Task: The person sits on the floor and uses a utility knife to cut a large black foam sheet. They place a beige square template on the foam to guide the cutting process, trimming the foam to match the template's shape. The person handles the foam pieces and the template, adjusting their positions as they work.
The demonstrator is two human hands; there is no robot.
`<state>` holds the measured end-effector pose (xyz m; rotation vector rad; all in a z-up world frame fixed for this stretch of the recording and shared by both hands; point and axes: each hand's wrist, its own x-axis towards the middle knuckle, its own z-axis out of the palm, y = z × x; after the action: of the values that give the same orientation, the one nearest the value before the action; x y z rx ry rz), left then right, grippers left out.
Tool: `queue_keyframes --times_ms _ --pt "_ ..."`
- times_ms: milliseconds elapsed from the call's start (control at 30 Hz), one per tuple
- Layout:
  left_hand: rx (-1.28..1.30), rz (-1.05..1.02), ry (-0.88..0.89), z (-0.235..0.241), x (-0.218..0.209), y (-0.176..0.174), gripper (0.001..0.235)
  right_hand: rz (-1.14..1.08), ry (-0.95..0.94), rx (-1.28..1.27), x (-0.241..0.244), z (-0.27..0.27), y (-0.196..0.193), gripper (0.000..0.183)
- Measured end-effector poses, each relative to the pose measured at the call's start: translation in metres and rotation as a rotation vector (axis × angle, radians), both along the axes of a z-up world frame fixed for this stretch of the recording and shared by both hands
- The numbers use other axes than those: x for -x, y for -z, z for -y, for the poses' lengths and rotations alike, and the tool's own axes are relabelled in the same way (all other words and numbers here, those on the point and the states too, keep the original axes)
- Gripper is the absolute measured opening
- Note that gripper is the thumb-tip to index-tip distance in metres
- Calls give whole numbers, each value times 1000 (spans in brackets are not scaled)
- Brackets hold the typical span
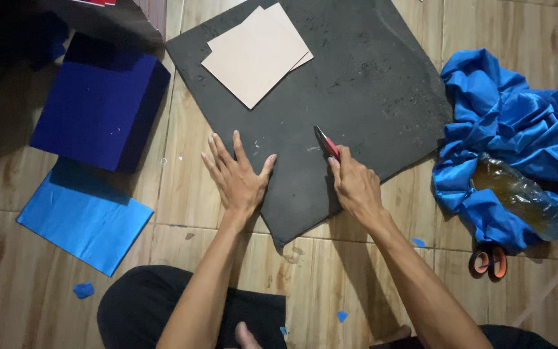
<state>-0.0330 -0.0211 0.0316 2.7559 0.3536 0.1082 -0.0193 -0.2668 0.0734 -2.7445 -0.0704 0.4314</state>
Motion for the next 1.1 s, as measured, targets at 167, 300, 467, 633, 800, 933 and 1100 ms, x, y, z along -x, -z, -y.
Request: queue_keyframes --times_ms 167,300,467,633,800,933,1100 --pt "6 -14 -2 1 0 -4 104 -1 -5 6 1 -4 -1 34" --pt "32 -19 15 0 0 -7 120 -24 -17 43 -5 -4 2 34" --pt "125 -41 42 2 4 -28 123 -57 -57 113 -19 -10 -12 36" --pt "107 -33 38 8 2 -28 121 -90 -91 134 -26 -13 -20 36" --pt "111 -12 21 9 4 -31 121 -116 -105 96 -27 -8 -26 38" --pt "107 -33 6 9 2 -38 120 -122 -101 101 -23 -9 -30 36" --pt "65 -55 -14 13 2 -41 116 -172 -87 160 -5 -2 -31 41"
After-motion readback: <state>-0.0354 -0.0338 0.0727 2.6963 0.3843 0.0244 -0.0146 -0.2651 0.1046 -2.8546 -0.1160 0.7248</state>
